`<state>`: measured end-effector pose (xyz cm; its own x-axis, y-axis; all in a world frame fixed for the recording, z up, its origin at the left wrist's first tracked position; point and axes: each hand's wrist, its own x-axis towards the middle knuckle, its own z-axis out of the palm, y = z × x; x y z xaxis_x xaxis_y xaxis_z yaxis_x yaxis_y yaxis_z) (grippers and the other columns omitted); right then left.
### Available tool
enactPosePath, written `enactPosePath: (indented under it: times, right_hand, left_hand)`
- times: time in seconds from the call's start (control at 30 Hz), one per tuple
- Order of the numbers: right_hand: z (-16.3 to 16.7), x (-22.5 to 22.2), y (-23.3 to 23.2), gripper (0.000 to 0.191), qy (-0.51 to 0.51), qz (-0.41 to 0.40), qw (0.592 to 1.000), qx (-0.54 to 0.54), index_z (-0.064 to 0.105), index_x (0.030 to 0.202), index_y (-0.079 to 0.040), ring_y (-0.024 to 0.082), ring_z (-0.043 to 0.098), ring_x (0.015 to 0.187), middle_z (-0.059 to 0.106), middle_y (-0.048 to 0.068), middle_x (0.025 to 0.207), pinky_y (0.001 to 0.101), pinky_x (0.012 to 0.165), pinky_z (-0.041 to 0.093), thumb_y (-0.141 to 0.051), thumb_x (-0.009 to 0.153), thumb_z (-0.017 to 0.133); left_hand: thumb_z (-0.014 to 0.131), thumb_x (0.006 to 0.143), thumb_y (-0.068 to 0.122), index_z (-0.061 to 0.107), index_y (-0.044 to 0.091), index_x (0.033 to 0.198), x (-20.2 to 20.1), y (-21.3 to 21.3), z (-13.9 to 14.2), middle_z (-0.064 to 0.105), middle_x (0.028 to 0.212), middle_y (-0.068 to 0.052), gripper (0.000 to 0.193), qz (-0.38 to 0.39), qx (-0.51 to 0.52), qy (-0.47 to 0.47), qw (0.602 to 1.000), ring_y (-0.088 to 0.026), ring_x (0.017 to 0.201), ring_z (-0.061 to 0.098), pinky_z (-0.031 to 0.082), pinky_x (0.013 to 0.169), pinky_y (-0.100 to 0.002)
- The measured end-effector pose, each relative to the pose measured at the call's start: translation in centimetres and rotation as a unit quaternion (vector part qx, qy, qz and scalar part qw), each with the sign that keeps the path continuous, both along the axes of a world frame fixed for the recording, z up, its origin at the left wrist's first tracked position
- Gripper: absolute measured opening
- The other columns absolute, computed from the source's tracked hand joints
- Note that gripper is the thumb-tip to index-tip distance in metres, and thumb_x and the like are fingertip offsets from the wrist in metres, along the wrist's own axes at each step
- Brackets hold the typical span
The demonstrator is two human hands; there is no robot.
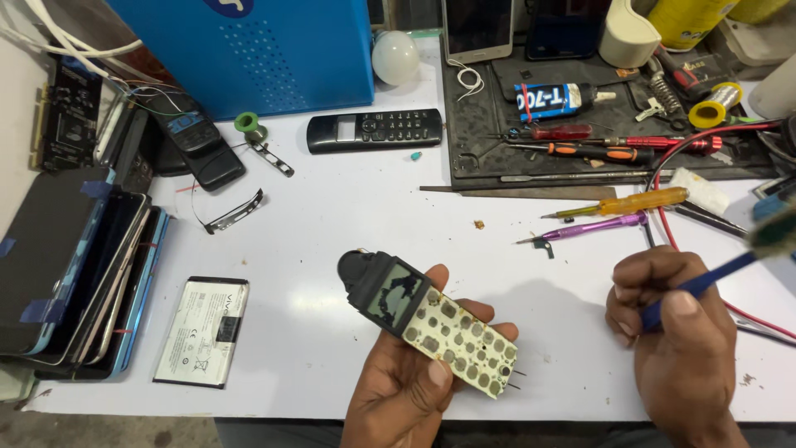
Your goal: The person works on a disassembled feature phone at a repair bench. They scrub the keypad and housing with a toothbrush, reposition the phone body, then use a soldering iron to solder points on the exposed green circuit board while holding the board steady with the other hand.
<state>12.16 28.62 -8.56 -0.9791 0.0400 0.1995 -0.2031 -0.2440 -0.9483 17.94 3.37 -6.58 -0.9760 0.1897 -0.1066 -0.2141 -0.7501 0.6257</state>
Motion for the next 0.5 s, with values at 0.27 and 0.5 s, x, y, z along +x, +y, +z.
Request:
enactPosePath:
  times: [0.27,0.5]
  right_hand:
    - [0.4,0.6,-1.0,0.033,0.069,-0.046,0.98,0.182,0.05,0.12,0.005,0.018,0.055,0.099,0.059,0.015,0.111,0.0357,0.097,0.047,-0.027,0.114,0.042]
    - [2.1,1.2,-3.3,0.036,0.113,-0.046,0.968,0.221,0.049,0.138,0.003,0.013,0.059,0.104,0.064,0.01,0.115,0.0288,0.096,0.048,-0.02,0.111,0.045]
  left_hand:
    - [0.055,0.098,0.014,0.026,0.006,0.161,0.1,-0.4,0.3,0.059,0.133,-0.022,0.07,-0.038,0.03,0.013,0.999,-0.043,0.129,0.061,0.049,0.111,-0.055]
    - [0.043,0.103,0.031,0.041,-0.005,0.151,-0.6,-0.3,1.0,0.066,0.118,-0.021,0.06,-0.015,0.047,0.054,0.997,-0.028,0.1,0.07,0.057,0.089,-0.041]
